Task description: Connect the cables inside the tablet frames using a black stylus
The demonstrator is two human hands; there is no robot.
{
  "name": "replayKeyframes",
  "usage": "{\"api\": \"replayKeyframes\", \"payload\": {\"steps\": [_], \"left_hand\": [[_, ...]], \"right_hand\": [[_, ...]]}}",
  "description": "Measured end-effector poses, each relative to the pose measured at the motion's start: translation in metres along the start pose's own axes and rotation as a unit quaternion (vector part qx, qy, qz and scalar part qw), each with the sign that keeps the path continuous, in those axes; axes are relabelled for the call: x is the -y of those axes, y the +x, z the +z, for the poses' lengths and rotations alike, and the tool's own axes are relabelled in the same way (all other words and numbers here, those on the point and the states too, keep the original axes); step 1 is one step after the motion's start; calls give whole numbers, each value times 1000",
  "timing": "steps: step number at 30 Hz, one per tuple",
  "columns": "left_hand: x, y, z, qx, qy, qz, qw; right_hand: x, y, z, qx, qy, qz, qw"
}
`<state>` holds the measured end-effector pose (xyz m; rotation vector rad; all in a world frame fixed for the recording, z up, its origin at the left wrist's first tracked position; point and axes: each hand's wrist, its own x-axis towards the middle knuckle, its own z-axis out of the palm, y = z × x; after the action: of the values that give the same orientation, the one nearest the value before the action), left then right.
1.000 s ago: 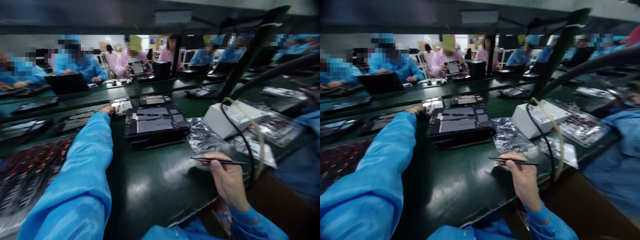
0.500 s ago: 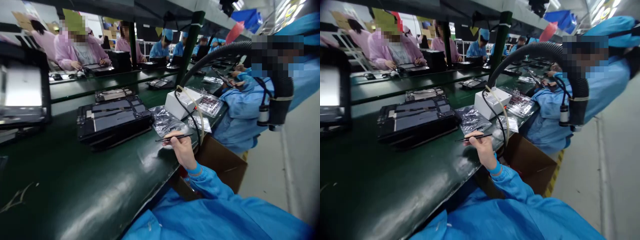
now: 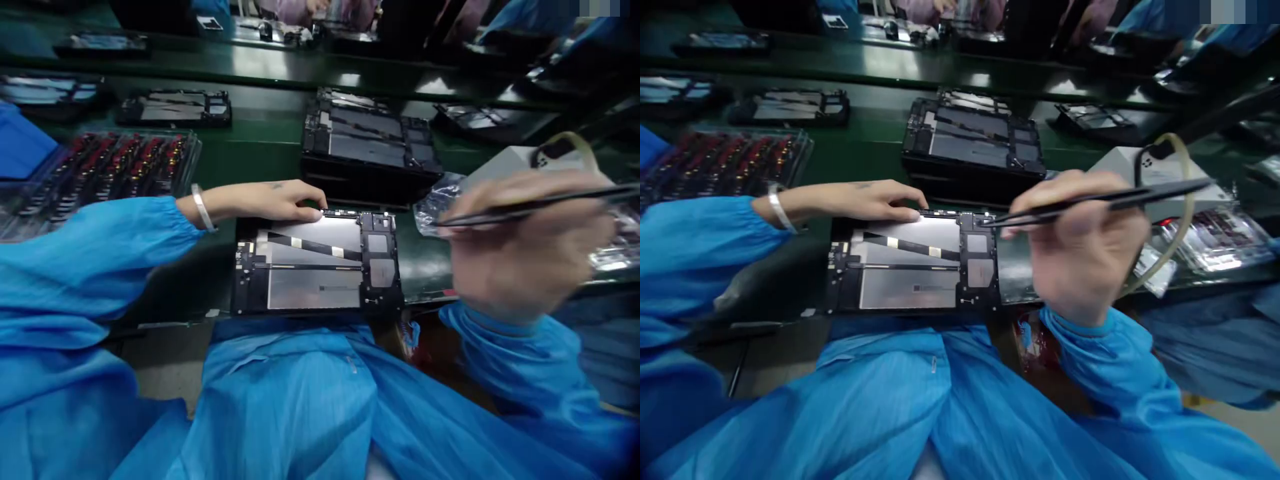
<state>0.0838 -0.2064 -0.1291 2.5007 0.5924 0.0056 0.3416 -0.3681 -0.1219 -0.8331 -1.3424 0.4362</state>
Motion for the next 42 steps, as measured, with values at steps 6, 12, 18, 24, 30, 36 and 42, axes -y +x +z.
{"api": "replayKeyframes", "payload": {"steps": [6,12,18,24,30,36,42], "left_hand": [[16,-16,28,-77,12,5,997],[19,-35,59,-178,34,-32,983],[21,-32,61,-180,29,-34,983],[17,-33,59,-176,24,-40,983],[16,-32,59,-172,31,-46,984],[14,-33,59,-174,36,-46,983],[14,-33,59,-175,37,-47,983]], "right_hand": [[-42,12,62,141,-63,93,984],[-82,21,69,232,-100,165,953],[-76,18,67,261,-158,169,937],[-75,20,66,270,-175,156,934],[-73,20,66,275,-181,154,931],[-71,20,66,265,-166,164,936],[-71,19,67,272,-174,137,936]]}}
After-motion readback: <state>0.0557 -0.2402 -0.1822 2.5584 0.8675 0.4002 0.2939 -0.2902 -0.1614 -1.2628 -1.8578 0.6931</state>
